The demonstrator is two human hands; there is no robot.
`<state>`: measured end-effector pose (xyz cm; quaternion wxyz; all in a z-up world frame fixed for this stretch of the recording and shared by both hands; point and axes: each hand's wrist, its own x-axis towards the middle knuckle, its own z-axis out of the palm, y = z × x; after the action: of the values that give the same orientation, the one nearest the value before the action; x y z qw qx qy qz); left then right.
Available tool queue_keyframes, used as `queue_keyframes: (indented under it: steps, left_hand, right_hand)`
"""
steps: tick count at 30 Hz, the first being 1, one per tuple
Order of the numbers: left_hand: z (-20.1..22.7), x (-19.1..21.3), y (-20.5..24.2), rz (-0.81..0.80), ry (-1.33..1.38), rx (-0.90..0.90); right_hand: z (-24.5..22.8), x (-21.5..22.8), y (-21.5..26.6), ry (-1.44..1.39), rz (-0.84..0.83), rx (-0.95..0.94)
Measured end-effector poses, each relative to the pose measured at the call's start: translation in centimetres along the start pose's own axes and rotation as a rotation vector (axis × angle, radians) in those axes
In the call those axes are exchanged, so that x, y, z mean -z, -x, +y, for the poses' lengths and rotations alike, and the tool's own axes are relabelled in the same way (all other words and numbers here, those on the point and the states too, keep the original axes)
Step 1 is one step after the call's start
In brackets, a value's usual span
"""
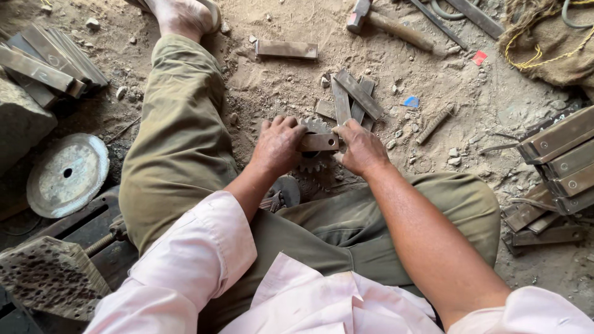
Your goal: The person sits on the ground and repeatedly picks up rectangular metal bars and a toothed metal gear. They align the bars with the gear, seemingly checking fit or assembly, then place them back down. This cycle of picking up, aligning, and placing down is repeated multiple times.
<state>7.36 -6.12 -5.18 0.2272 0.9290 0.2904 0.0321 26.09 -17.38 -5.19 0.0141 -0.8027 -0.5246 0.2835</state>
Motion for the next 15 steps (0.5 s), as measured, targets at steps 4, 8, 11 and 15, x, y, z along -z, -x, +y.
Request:
queue_keyframes:
  steps: [4,8,11,15]
  left_hand:
    - [0.1,0.8,-0.1,-0.092,0.002,0.024]
    - [0.3,1.1,-0.2,-0.080,0.025,0.013]
    - [0.5,1.4,-0.2,-0.101,-0.004,0.033]
    - [1.1,1.8,0.6,-0.022,0.091,0.277]
  right_hand:
    - [0.7,-0.9,-0.6,0.011,-0.007,0.002]
    - [0.8,-0.9,-0.6,-0.014,0.032,0.019]
    - [0.4,-0.8,-0.5,0.009,0.022,0.001]
    - [0.5,-1.1,-0.1,-0.123,0.013,-0.300]
